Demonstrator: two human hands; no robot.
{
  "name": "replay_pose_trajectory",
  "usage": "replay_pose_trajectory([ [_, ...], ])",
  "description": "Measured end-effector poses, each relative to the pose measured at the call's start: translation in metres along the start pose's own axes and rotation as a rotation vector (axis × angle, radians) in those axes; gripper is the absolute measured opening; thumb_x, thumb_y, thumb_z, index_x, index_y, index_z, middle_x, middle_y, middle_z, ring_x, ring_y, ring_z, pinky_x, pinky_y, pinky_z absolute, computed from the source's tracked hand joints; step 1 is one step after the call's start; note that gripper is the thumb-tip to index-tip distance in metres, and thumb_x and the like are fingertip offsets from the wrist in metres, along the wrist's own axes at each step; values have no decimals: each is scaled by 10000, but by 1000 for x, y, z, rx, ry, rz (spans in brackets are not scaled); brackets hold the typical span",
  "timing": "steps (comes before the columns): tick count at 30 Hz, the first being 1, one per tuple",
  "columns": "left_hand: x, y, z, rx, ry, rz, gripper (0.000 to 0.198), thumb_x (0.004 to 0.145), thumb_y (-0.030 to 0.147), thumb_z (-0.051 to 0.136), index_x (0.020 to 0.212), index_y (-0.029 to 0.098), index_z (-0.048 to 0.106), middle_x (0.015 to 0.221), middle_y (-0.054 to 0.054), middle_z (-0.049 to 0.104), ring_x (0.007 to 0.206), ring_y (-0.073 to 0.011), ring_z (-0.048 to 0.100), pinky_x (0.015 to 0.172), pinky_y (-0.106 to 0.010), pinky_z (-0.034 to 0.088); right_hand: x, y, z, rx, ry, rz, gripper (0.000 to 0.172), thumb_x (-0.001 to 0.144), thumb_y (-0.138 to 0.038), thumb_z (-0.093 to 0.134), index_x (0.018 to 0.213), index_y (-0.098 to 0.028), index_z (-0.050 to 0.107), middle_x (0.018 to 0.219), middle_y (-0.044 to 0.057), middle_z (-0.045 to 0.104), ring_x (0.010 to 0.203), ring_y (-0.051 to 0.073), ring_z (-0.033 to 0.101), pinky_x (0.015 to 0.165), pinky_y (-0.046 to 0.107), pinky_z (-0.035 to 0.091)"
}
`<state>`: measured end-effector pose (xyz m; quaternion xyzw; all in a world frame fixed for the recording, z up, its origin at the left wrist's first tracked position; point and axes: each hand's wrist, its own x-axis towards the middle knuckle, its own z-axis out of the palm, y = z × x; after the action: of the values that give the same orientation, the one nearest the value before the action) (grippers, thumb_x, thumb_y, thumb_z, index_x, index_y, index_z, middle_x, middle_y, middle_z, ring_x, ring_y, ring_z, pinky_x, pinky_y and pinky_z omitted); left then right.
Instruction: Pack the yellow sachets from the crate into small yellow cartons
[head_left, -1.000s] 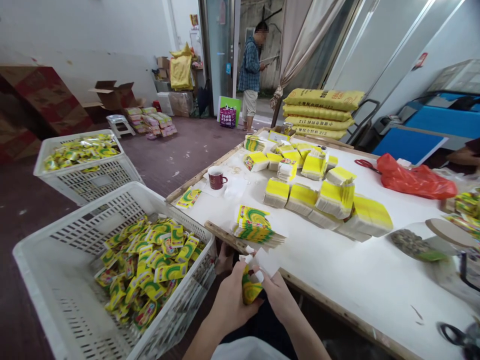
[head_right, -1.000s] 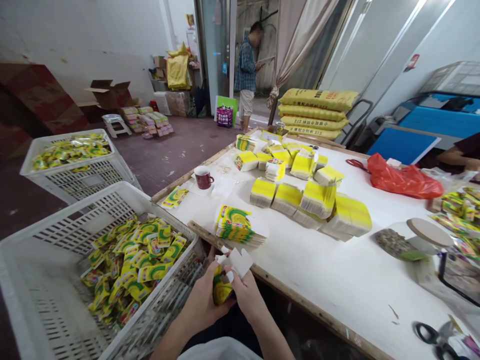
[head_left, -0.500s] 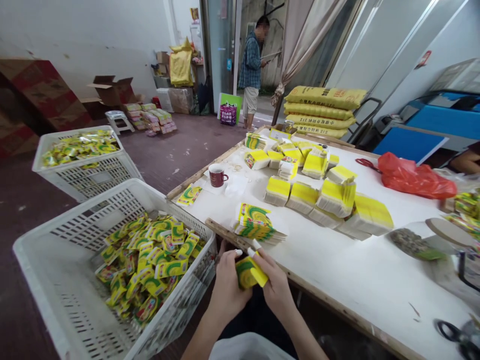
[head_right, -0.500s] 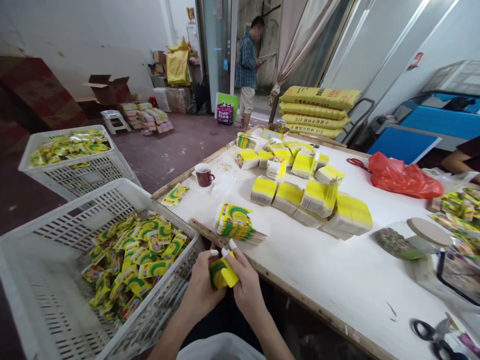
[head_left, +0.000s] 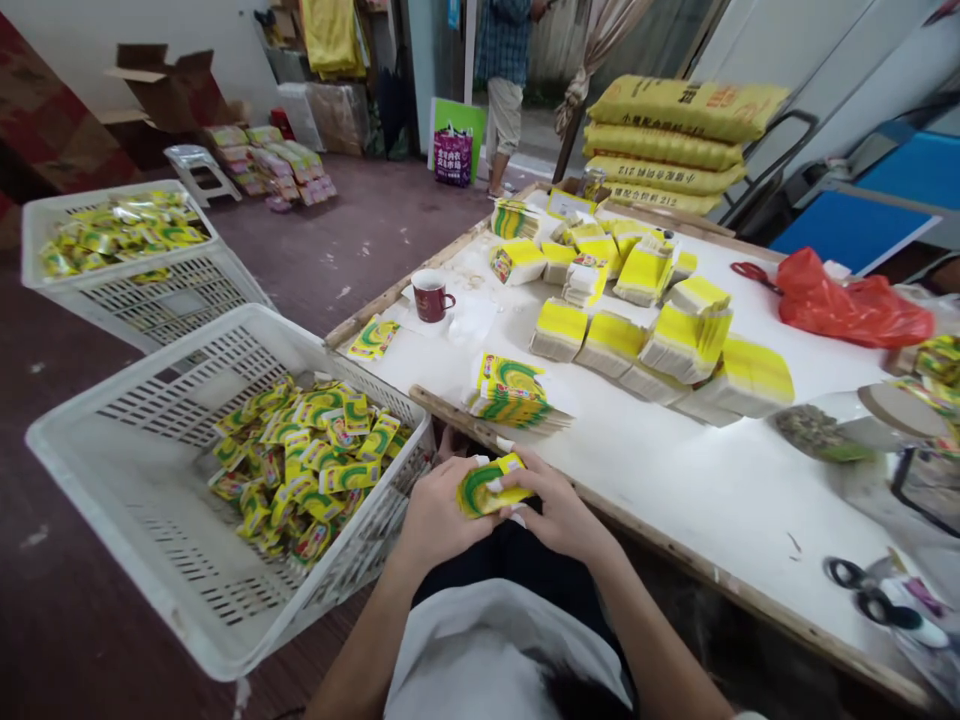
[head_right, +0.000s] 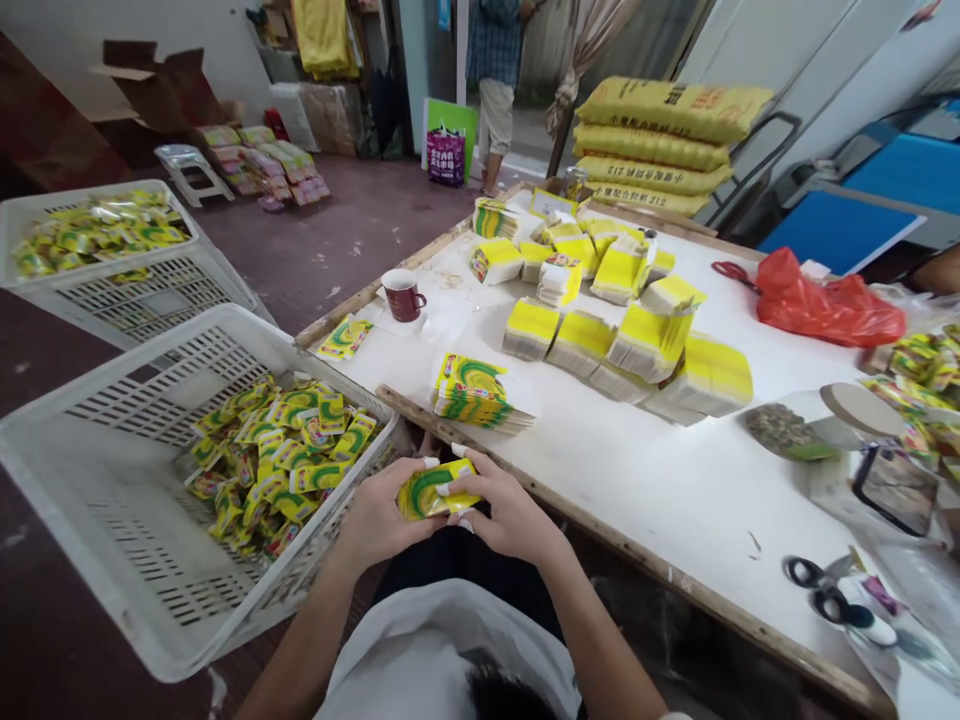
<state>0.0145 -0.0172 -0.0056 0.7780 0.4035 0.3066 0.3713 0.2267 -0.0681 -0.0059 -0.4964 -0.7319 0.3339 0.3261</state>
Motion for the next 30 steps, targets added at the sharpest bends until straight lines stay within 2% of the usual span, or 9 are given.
replay_pose_trajectory([
  [3,3,1,3,29,56,15,466,708,337,801,1123,196,645,1069,-109,725,1007,-287,688,893,-401,539,4,4,13,7,118,14,301,882,-194,604,1180,-188,647,1526,201,443,1457,300,405,1141,486,395],
  [7,4,-3,2,-13,94,42,525,696,320,831,1161,203,619,1097,-110,704,1028,-278,677,904,-391,538,9,7,18,21,92,-41,458,937,-263,567,1381,-177,491,1573,217,375,1501,284,329,1170,467,363],
  [11,2,-5,4,-6,135,53,536,703,302,832,1177,213,597,1088,-101,701,1008,-270,684,896,-406,546,14,5,12,-17,65,-35,329,981,-211,457,1296,-197,553,1564,196,399,1487,276,360,1147,476,396],
  [15,1,-8,8,-6,157,40,505,737,343,817,1168,204,592,1081,-98,708,994,-259,694,888,-403,558,19,7,6,-48,53,-76,282,961,-252,540,1232,-189,582,1480,223,484,1432,293,442,1099,479,447],
  [18,1,-12,7,-19,168,39,594,686,344,856,1193,196,585,1102,-106,718,985,-266,704,884,-404,565,21,7,-3,-43,30,-123,200,971,-277,543,1142,-206,615,1430,208,534,1386,286,497,1055,452,485],
  [22,4,-9,3,-8,175,81,600,679,342,862,1194,201,588,1088,-103,722,977,-265,703,886,-401,563,22,4,-8,-48,15,-163,173,954,-237,551,1118,-215,600,1424,202,519,1354,288,521,1054,459,483],
  [26,8,1,2,26,209,106,573,716,364,838,1200,205,577,1098,-112,697,1049,-283,668,931,-424,535,21,2,-1,-78,129,-165,383,918,-193,558,1293,-214,482,1462,220,453,1451,308,389,1098,518,440],
  [28,10,2,4,-72,242,39,725,660,370,878,1276,205,530,1201,-128,649,1124,-294,634,969,-429,518,21,3,3,-58,197,-169,385,918,-210,575,1290,-231,480,1424,203,497,1437,309,408,1099,530,439],
  [30,11,-1,7,-289,310,-84,871,583,388,920,1315,208,485,1275,-132,600,1162,-291,615,965,-405,523,21,5,4,-28,279,-157,328,909,-243,624,1221,-250,524,1358,176,559,1392,314,463,1085,530,452],
])
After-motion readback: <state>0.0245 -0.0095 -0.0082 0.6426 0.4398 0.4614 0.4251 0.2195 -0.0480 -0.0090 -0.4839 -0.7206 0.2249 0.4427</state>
